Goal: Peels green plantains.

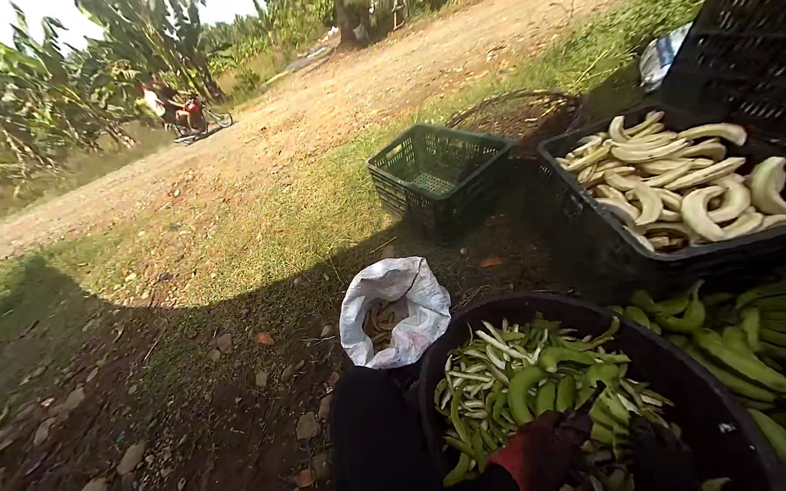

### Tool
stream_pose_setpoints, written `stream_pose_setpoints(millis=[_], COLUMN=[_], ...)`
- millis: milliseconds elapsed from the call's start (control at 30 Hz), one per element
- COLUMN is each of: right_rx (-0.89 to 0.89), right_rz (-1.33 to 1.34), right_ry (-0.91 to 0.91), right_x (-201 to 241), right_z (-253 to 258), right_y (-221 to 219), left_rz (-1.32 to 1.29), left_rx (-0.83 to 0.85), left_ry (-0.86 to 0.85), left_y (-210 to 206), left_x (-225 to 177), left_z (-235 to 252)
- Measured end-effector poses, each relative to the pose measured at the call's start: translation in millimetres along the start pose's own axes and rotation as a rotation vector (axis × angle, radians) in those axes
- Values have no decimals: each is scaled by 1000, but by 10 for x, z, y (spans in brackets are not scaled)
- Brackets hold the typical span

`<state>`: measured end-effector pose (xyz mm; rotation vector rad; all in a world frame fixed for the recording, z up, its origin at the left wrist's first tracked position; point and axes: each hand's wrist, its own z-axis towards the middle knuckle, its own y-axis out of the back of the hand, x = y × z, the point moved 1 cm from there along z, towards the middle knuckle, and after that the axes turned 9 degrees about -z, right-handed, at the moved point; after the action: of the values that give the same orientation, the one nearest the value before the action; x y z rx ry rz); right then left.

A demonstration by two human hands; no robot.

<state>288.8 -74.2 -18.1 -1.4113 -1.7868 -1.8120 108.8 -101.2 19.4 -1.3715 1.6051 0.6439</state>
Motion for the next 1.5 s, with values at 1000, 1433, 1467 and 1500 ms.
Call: stream_pose_setpoints(millis=[1000,1433,1467,1500], right_rx=[-70,-96,-82,-84], right_rz=[122,217,180,180], right_ry=[-178,-287,-290,-304], right_x=[-243,-56,-95,-153], right_z=[136,0,19,60], right_y=[-384,-224,-230,-255], left_rz=[208,147,132,117], left_rx=[4,62,68,70], left_ry=[429,578,582,583], left_y=[-314,-333,-323,-318], left_x=[-267,-164,-159,-147], left_z=[377,484,396,297])
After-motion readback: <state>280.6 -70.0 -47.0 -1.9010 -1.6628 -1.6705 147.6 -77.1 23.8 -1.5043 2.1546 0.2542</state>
